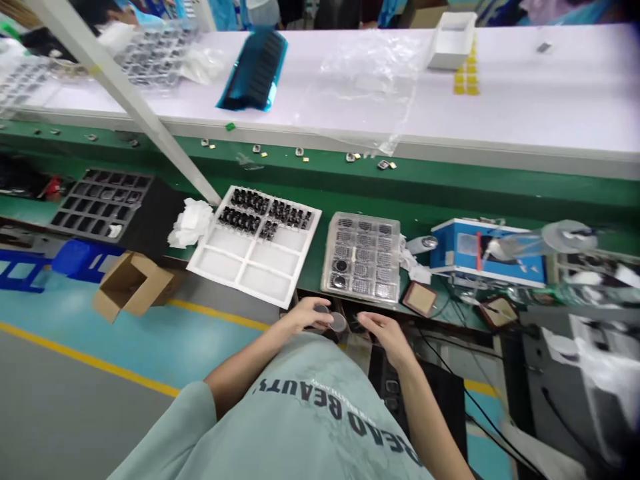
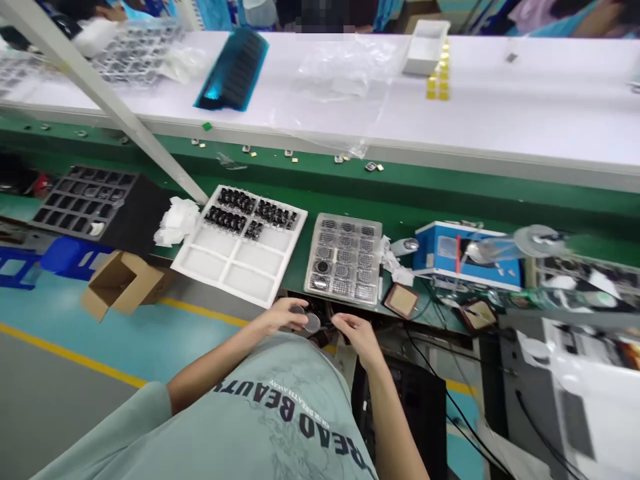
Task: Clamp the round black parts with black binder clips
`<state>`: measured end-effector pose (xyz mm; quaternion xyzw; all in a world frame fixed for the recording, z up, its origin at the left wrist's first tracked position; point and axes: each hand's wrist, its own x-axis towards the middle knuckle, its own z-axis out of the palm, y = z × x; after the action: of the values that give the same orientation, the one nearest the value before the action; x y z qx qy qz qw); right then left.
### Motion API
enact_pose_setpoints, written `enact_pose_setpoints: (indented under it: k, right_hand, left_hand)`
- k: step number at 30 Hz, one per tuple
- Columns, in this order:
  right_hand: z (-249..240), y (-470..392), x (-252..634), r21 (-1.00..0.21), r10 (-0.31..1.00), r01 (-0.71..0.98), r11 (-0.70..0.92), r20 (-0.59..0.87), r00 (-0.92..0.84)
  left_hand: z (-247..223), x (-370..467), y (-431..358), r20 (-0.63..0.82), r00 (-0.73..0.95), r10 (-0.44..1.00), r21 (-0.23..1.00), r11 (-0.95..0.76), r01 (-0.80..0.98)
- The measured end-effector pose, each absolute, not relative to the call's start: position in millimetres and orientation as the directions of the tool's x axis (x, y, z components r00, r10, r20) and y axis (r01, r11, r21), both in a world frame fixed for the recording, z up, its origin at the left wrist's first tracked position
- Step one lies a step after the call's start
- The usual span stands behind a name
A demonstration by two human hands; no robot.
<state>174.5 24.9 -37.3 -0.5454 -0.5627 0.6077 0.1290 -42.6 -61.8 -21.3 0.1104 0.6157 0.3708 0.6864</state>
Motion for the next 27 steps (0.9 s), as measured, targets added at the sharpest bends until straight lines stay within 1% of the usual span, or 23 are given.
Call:
enact_pose_setpoints:
  k: [2,4,5,7,9,10,12,14,17,19,21,23,24,25,26,27]
  right_hand:
    - [-52.1,21.8,161.0,-0.788,0.726,0.506,-0.351,-0.570,-0.384]
    - [-64.6,23.0,149.2,-0.793,0.757,0.529,-0.302,-0.537,-0.373]
    - [-68.1,24.4,145.7,-0.819,0.777,0.501,-0.279,-0.499,-0.384]
    - [-68.3,26.0,144.7,-0.898,0.796,0.352,-0.263,-0.408,-0.446]
    - [-62.1,24.2,150.6,-0.947,0.815,0.159,-0.280,-0.322,-0.481]
    - [-58.7,22.2,155.6,-0.953,0.835,0.089,-0.290,-0.297,-0.463]
    - [-55.3,17.0,169.0,-0.950,0.887,0.016,-0.313,-0.298,-0.353]
    - [-58.8,11.6,186.1,-0.939,0.923,-0.036,-0.342,-0.328,-0.201]
    - [-73.5,7.5,215.2,-0.929,0.933,-0.085,-0.359,-0.361,0.005]
    - [-84.0,10.7,234.3,-0.916,0.910,-0.021,-0.400,-0.399,0.113]
    - [-91.7,19.9,252.5,-0.866,0.870,0.159,-0.474,-0.433,0.235]
    - [-95.6,32.7,270.2,-0.753,0.826,0.362,-0.550,-0.423,0.373]
    - [-96.3,39.0,278.8,-0.695,0.807,0.429,-0.577,-0.403,0.431]
    - [-96.2,44.4,287.1,-0.659,0.794,0.463,-0.593,-0.384,0.471]
    - [-95.6,48.3,294.9,-0.653,0.787,0.463,-0.599,-0.373,0.492]
    - [-94.5,50.6,302.0,-0.679,0.783,0.429,-0.596,-0.371,0.499]
  left_hand:
    - [-26.7,-55.5,-61.6,-0.788,-0.015,0.615,0.519,0.651,-0.554]
    - [-31.9,-62.8,-52.0,-0.785,0.013,0.619,0.458,0.595,-0.661]
    - [-33.8,-63.2,-44.8,-0.787,0.037,0.616,0.426,0.586,-0.689]
    - [-35.9,-57.2,-28.4,-0.796,0.097,0.598,0.371,0.608,-0.702]
    - [-36.4,-44.0,-12.2,-0.794,0.179,0.581,0.332,0.661,-0.673]
    - [-36.9,-35.5,-4.6,-0.789,0.223,0.573,0.320,0.693,-0.646]
    - [-39.4,-16.3,9.8,-0.778,0.303,0.551,0.314,0.758,-0.571]
    - [-44.8,4.7,23.7,-0.779,0.360,0.514,0.324,0.821,-0.470]
    - [-58.0,38.6,44.8,-0.834,0.348,0.429,0.301,0.881,-0.365]
    - [-68.6,62.0,60.2,-0.875,0.303,0.377,0.264,0.898,-0.352]
    - [-79.7,85.3,76.7,-0.900,0.266,0.345,0.242,0.904,-0.353]
    - [-90.4,107.5,92.9,-0.918,0.230,0.324,0.234,0.909,-0.345]
    - [-95.4,117.7,100.3,-0.926,0.207,0.317,0.234,0.909,-0.345]
    - [-100.0,127.2,106.9,-0.931,0.183,0.315,0.239,0.907,-0.346]
    - [-104.2,135.8,112.4,-0.934,0.163,0.317,0.246,0.904,-0.350]
    - [-108.0,143.3,116.9,-0.935,0.148,0.322,0.254,0.900,-0.355]
